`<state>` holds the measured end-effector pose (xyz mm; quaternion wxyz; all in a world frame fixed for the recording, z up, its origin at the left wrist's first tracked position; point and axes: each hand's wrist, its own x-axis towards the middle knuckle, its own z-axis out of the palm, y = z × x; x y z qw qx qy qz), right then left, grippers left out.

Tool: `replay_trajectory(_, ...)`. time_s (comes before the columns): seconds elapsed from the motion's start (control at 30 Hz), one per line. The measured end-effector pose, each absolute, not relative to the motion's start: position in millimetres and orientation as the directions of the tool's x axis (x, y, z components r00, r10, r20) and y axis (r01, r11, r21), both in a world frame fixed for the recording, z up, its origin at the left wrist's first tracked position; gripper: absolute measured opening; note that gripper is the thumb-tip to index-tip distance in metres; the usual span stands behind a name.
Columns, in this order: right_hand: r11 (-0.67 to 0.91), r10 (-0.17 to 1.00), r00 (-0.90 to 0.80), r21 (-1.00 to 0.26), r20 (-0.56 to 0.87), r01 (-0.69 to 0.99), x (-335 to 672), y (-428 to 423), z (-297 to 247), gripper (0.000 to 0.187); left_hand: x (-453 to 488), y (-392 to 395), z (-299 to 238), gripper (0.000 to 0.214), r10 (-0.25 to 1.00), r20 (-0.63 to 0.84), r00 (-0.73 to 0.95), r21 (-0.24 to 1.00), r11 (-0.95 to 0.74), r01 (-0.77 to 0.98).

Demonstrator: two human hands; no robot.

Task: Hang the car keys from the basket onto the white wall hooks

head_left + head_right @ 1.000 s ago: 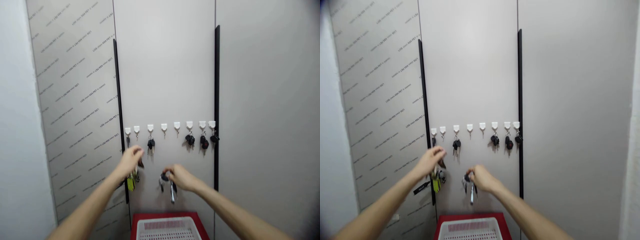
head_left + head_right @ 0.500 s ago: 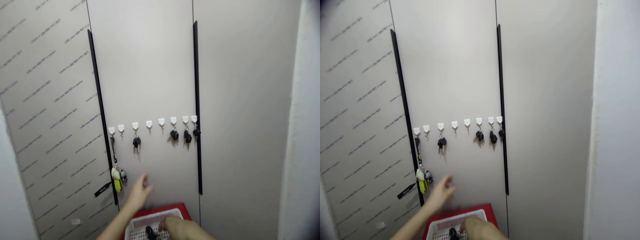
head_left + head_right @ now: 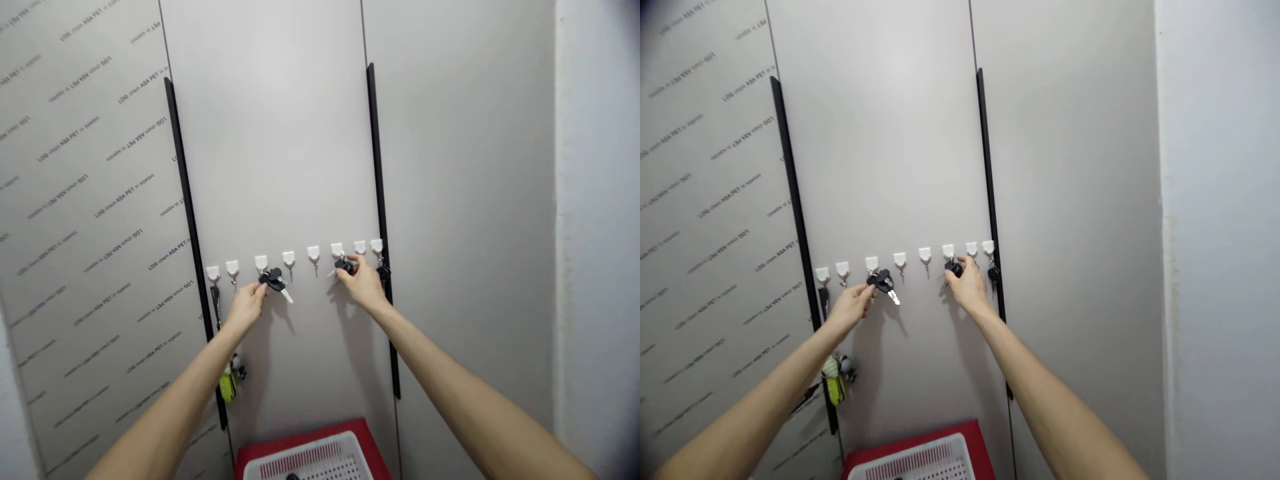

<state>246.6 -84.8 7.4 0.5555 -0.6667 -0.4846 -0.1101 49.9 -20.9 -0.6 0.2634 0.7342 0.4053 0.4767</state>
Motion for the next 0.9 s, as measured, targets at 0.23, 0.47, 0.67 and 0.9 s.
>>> replay_trajectory(0.23,0.025,0.676,0.445,-0.622,0.587,0.783,253,-90,58,0.03,27,-28,60,0.022,0.84,0.485,0.243,0.816,-0.535,0.22)
replay_trajectory(0.47,-0.109,0.855,0.308,-0.436,0.418,0.893,262,-106,68,0.029,11,-26,73,0.025,0.867,0.075,0.492,0.763,-0.368,0.531)
replay_trajectory(0.67,0.106,0.742,0.216,-0.429,0.635,0.897,229,-94,81,0.036,37,-29,79,0.024,0.868,0.336,0.366,0.869,-0.435,0.234)
replay_trajectory(0.9,0.296,0.951,-0.18,-0.576,0.25,0.762,195,-115,-55,0.029,43,-69,-33,0.03,0.759,0.031,0.651,0.678,-0.495,0.544)
